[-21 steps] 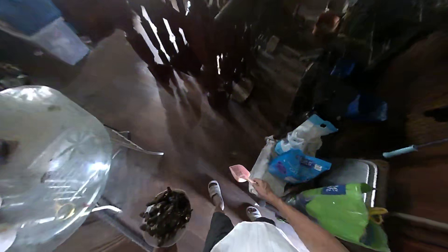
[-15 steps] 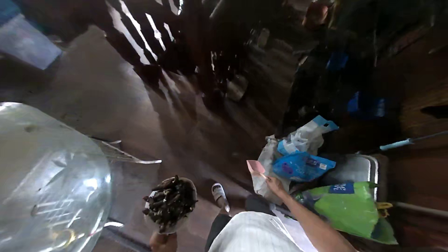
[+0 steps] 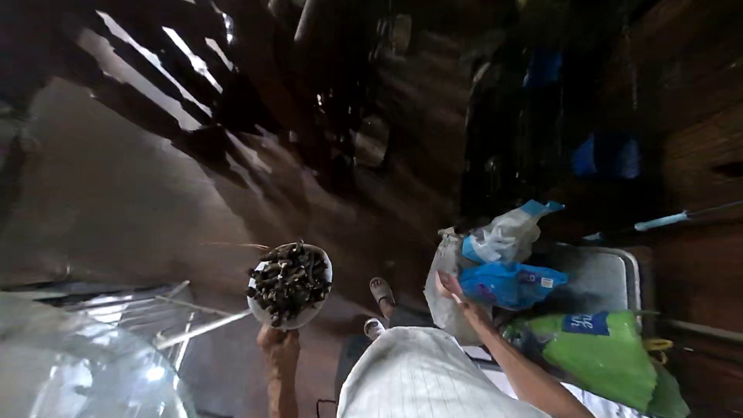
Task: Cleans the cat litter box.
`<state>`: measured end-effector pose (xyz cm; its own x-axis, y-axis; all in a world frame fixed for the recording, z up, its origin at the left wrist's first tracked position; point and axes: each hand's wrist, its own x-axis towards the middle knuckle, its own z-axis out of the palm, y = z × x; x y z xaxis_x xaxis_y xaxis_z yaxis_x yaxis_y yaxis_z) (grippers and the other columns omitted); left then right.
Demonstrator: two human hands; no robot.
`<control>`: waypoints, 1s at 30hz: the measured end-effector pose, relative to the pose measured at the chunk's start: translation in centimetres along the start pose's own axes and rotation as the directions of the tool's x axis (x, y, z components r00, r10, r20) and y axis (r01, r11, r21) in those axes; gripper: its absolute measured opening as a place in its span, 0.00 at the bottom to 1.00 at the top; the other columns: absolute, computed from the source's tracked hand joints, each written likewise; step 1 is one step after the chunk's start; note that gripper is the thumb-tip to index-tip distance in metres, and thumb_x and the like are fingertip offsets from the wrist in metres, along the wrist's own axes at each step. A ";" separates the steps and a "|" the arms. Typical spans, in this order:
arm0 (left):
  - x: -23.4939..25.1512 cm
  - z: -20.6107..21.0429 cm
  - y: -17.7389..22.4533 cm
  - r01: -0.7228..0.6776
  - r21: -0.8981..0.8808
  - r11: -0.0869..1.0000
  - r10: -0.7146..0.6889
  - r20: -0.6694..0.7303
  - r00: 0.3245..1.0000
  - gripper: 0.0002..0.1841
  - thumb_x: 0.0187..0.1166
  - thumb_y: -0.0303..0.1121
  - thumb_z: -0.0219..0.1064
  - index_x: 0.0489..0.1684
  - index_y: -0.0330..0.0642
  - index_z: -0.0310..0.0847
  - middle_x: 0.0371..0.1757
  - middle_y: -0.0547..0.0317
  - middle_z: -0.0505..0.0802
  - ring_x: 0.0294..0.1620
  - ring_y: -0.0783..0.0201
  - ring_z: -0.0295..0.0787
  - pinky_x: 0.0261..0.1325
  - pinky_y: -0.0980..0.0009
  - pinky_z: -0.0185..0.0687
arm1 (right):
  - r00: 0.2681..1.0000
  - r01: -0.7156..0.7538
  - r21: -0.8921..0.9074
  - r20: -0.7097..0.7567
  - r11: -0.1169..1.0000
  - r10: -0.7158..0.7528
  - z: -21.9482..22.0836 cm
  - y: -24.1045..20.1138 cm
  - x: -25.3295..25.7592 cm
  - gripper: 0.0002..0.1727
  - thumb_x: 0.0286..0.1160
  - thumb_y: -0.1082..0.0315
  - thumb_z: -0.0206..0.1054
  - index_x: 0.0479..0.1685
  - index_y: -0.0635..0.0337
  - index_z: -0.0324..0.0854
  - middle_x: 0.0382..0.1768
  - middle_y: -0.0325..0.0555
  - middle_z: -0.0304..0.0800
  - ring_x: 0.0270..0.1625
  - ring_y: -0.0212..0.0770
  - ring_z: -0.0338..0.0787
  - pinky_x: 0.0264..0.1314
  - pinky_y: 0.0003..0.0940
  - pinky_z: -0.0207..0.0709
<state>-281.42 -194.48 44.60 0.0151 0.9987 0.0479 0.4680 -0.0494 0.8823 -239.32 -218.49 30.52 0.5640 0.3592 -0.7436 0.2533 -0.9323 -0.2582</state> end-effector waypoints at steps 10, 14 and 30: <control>17.6 9.8 5.1 -0.093 -0.022 0.995 0.096 0.209 0.973 0.13 0.65 0.26 0.69 0.42 0.23 0.85 0.41 0.53 0.93 0.45 0.79 0.89 0.56 0.78 0.85 | 0.991 -0.018 0.165 -0.129 0.986 0.040 -5.5 -12.5 9.3 0.23 0.93 0.59 0.54 0.68 0.68 0.83 0.65 0.67 0.87 0.70 0.63 0.86 0.77 0.60 0.73; 25.8 14.9 6.1 -0.163 -0.031 0.986 0.165 0.314 0.935 0.13 0.65 0.29 0.71 0.41 0.25 0.87 0.40 0.52 0.94 0.45 0.76 0.89 0.57 0.75 0.84 | 0.980 -0.019 0.235 -0.189 0.972 0.065 -7.7 -15.9 13.1 0.23 0.93 0.58 0.54 0.68 0.67 0.84 0.63 0.67 0.88 0.67 0.63 0.87 0.75 0.62 0.74; 54.7 37.5 15.5 -0.307 -0.170 0.936 0.350 0.519 0.780 0.13 0.68 0.32 0.72 0.44 0.30 0.91 0.45 0.51 0.96 0.51 0.70 0.92 0.63 0.69 0.86 | 0.912 -0.028 0.183 -0.398 0.983 0.100 -16.4 -25.4 19.2 0.25 0.94 0.57 0.53 0.67 0.72 0.83 0.60 0.72 0.89 0.65 0.65 0.88 0.73 0.57 0.77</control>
<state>-240.23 -140.25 43.38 0.6346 0.7659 0.1034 0.2831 -0.3548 0.8910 -221.99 -187.25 32.93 0.8525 0.2509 -0.4586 0.0891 -0.9342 -0.3455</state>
